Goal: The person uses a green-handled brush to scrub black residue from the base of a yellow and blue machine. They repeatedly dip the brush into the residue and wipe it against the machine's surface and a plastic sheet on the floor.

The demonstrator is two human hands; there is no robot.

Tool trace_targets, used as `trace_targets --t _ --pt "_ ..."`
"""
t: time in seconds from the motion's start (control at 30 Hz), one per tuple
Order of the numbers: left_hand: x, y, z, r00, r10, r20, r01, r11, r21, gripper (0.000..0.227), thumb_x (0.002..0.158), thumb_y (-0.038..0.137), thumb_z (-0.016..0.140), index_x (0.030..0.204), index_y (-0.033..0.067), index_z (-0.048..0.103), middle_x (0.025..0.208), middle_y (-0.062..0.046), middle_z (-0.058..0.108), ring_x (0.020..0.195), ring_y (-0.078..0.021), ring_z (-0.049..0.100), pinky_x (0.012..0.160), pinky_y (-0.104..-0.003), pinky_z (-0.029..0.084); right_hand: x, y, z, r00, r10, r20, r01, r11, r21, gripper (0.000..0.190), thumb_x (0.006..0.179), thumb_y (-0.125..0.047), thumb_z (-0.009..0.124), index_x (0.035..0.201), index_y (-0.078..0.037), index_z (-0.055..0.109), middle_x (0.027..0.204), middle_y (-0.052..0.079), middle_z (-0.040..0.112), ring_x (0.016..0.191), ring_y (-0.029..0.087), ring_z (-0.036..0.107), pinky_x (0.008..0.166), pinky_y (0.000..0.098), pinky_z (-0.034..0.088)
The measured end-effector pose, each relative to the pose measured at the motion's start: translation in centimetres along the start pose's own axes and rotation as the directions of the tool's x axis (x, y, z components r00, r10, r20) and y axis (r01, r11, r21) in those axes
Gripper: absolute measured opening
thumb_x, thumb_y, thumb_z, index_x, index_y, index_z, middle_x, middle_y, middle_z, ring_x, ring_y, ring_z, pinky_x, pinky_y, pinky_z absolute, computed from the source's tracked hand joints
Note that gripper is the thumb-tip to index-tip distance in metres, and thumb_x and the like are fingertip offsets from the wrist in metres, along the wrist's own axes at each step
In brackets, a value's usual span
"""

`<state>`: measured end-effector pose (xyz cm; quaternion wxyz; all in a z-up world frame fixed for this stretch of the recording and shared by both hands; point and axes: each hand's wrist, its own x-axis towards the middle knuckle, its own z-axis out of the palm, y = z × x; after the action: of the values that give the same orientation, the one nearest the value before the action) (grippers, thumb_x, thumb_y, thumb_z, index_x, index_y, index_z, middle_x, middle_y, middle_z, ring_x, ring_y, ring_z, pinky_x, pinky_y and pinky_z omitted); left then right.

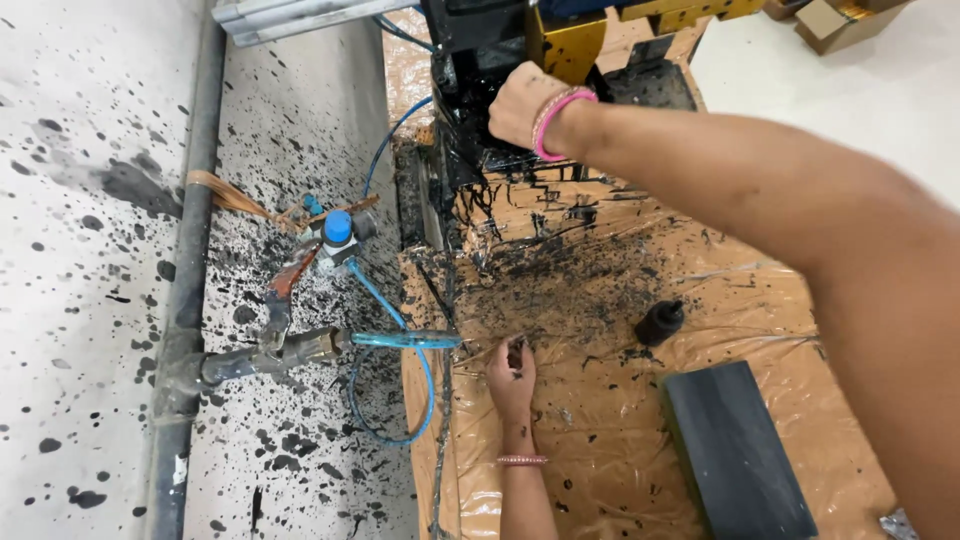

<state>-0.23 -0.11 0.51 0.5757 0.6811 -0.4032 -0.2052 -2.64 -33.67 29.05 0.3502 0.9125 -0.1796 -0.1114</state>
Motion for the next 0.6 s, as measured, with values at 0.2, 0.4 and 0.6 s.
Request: trace_targets --t 0.2,0.4,0.6 --pt "-0.4 -1.5 -0.1 0.987 0.155 -0.033 -0.152 0.984 0.093 0.022 0.092 0.015 0.072 0.110 0.0016 0.071 0.095 -0.013 0.075 0.083 -0.0226 0.072 0.071 -0.033 0.057 -1.0 -1.7 -0.3 0.997 0.021 -0.078 -0.028 0.996 -0.088 0.015 0.084 -0.020 0.068 0.074 -0.012 0.077 0.067 0.001 0.072 0.059 0.020 0.069 0.049 0.0366 0.051" --pt "-0.1 -1.1 0.3 0.999 -0.048 0.006 0.047 0.997 0.054 0.024 0.090 0.018 0.071 0.109 0.0039 0.073 0.089 -0.011 0.076 0.075 -0.0199 0.074 0.064 -0.031 0.058 -1.5 0.1 -2.5 0.993 -0.028 0.112 0.022 0.998 0.058 0.020 0.089 -0.021 0.068 0.079 -0.008 0.078 0.072 0.006 0.075 0.066 0.021 0.072 0.055 0.0384 0.053" --pt "0.1 -0.5 0.1 1.000 -0.010 0.017 0.010 1.000 -0.021 0.022 0.092 0.017 0.070 0.108 0.0033 0.071 0.090 -0.010 0.076 0.076 -0.0186 0.075 0.066 -0.030 0.058 0.3 0.7 -1.9 0.996 0.024 0.083 -0.028 0.998 0.055 0.017 0.091 -0.017 0.067 0.080 -0.010 0.078 0.077 0.005 0.077 0.071 0.024 0.074 0.056 0.0408 0.054"
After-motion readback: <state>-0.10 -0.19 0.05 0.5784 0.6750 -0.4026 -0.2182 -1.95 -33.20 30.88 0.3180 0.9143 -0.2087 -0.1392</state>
